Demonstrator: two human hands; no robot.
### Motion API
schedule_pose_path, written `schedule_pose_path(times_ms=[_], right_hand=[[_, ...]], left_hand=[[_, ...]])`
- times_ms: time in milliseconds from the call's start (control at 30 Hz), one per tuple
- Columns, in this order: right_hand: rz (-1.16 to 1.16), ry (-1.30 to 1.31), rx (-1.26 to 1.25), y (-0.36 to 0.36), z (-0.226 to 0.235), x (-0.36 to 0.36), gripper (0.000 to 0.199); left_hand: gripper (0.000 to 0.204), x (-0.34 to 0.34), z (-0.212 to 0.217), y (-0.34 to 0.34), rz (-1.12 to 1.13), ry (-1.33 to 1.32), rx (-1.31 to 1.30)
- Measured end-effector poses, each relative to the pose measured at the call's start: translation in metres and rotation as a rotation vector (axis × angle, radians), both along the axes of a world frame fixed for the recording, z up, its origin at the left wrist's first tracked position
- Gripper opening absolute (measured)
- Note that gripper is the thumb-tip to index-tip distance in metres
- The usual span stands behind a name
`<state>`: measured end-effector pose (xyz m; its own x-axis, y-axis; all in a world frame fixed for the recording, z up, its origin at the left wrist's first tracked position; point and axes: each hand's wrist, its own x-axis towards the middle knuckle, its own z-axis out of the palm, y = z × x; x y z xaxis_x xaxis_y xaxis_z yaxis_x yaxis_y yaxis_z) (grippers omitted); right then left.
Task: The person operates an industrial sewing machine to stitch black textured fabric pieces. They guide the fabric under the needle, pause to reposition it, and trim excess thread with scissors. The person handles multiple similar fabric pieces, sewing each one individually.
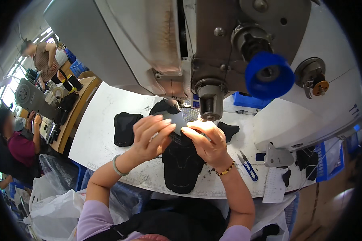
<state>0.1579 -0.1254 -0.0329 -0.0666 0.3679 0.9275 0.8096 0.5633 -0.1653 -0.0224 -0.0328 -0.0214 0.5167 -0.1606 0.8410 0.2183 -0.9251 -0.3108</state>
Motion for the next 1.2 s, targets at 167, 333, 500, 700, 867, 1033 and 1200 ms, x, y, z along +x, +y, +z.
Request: schedule_pose_path(times_ms=[167, 333, 500, 700, 867, 1033, 1200], right_hand=[[-0.177, -0.109, 0.07, -0.004, 0.008, 0.008, 0.023], [-0.03, -0.1, -0.053, -0.007, 0.009, 0.018, 0.019], [-0.008, -0.083, -0.159, -0.01, 0.005, 0.024, 0.022], [-0.025, -0.055, -0.174, -0.009, 0.003, 0.024, 0.023], [-0.119, -0.144, -0.128, -0.008, 0.014, 0.017, 0.025], [-0.235, -0.202, -0.12, -0.009, 0.015, 0.002, 0.026], [-0.36, -0.178, -0.106, -0.007, 0.013, -0.012, 0.031]], left_hand=[[0.022, 0.012, 0.027, -0.002, -0.135, 0.046, -0.087], [0.022, 0.008, 0.042, -0.004, -0.13, 0.141, -0.042], [0.02, 0.012, 0.04, -0.007, -0.099, 0.121, -0.029], [0.019, 0.015, 0.039, 0.003, -0.125, 0.111, -0.055], [0.022, 0.013, 0.038, 0.011, -0.174, 0.126, -0.14], [0.025, 0.012, 0.036, 0.025, -0.235, 0.134, -0.231], [0.033, 0.012, 0.027, 0.036, -0.29, 0.124, -0.297]])
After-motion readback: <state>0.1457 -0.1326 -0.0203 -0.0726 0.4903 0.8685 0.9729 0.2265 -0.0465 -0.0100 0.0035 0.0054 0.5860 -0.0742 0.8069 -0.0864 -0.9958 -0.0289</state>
